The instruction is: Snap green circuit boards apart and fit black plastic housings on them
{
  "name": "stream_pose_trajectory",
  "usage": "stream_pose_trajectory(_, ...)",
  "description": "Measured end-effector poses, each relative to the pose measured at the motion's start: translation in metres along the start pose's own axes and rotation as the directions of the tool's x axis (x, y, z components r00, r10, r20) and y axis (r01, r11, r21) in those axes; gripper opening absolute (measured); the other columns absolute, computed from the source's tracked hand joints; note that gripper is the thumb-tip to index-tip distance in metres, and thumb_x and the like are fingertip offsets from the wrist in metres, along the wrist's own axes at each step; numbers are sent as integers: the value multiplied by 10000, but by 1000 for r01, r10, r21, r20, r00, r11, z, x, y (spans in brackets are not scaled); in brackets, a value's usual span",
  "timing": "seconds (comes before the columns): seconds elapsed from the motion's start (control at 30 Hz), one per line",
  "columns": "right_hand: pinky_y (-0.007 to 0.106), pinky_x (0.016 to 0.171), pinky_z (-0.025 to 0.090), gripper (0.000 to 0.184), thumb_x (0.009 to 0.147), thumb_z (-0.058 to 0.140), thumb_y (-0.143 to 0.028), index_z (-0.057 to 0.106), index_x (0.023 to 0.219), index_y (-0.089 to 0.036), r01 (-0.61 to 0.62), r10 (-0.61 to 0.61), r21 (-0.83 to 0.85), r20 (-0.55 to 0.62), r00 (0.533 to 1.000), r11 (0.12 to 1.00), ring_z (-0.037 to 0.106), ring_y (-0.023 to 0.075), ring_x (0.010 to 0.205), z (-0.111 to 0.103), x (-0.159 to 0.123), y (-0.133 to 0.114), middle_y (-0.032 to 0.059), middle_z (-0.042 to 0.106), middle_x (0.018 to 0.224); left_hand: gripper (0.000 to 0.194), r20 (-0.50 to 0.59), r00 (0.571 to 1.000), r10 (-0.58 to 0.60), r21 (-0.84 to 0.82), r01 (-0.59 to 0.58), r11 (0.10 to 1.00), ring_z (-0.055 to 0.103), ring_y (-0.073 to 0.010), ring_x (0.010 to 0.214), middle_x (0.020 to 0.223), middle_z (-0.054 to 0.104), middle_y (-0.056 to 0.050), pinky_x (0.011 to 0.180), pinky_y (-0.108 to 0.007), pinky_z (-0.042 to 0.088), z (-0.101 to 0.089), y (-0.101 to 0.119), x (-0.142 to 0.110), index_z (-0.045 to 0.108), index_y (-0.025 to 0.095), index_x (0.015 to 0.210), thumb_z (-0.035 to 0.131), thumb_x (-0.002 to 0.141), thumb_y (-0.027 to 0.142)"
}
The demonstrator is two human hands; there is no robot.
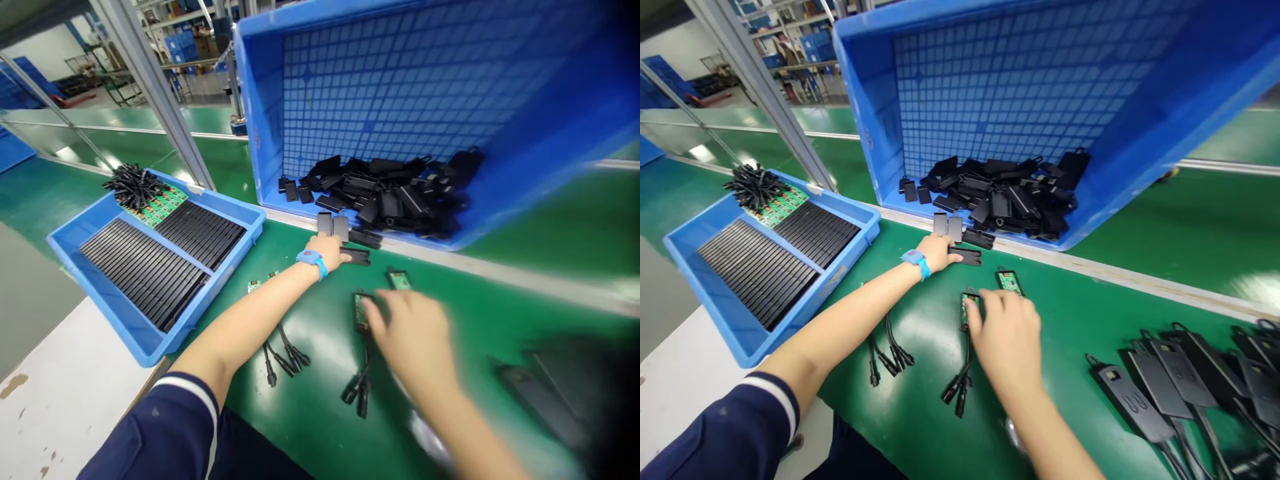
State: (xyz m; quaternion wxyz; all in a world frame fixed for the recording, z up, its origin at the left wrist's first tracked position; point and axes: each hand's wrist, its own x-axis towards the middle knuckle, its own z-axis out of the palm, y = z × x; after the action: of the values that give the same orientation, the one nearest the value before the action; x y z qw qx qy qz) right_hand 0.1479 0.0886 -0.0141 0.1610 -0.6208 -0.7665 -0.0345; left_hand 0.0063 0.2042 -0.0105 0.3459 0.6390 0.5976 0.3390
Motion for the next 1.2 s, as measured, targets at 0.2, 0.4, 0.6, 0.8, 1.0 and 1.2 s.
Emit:
stream_pose_trajectory(0.2, 342, 683, 390, 190, 788, 524, -309, 611, 702, -163, -16, -118, 422, 290, 950, 907, 546, 247, 756, 9, -8, -108, 106, 596, 735, 251, -82, 995, -57, -208, 39, 977, 595, -158, 847, 597, 536, 27, 759, -314, 439, -27, -3, -15, 592, 55, 617, 445, 775, 185)
stream_pose_trajectory(0.4, 303, 562, 418, 166, 756, 488, -238, 513, 600, -187, -323, 100, 577, 383, 918, 751, 571, 192, 583, 17, 5, -115, 67, 616, 614, 175, -200, 968, -154, -516, 30, 856, 560, -71, 652, 800, 587, -30, 621, -206, 483, -108, 0, -89, 566, 106, 821, 563, 735, 259)
stream_pose_trajectory(0.6, 240, 449, 423, 248, 754, 550, -408, 497, 689, -174, -527, 157, 839, 507, 847, 134, 505, 116, 443, -22, -24, -78, 24, 603, 579, 166, -81, 919, -386, -930, 70, 362, 587, -152, 862, 908, 628, -58, 760, -281, 470, -118, -22, -168, 585, 113, 829, 624, 676, 165)
stream_pose_trajectory(0.8, 216, 382, 375, 302, 690, 612, -467, 592, 716, -167, -513, 295, 791, 430, 854, 333, 463, 116, 425, -36, -54, -70, 2, 555, 517, 301, 122, 897, -424, -933, 249, 258, 619, -159, 681, 783, 637, -46, 742, -397, 487, -80, -23, -175, 519, 129, 965, 592, 674, 123)
stream_pose_trajectory(1.0, 246, 547, 462, 233, 720, 591, -421, 582, 660, -196, -303, 302, 692, 128, 945, 655, 593, 172, 587, -31, -68, -80, 46, 648, 679, 360, 366, 903, -225, -918, 391, 75, 628, -203, 815, 911, 623, -73, 820, -440, 436, -68, -7, -182, 445, 173, 1034, 476, 681, 113)
stream_pose_trajectory(1.2, 237, 542, 457, 217, 763, 557, -408, 566, 682, -207, -194, 216, 622, 40, 975, 758, 602, 166, 594, -31, -76, -75, 38, 652, 696, 510, 395, 911, -119, -910, 406, 88, 597, -244, 927, 1084, 576, -107, 842, -501, 394, -70, -6, -187, 376, 202, 1090, 451, 606, 58)
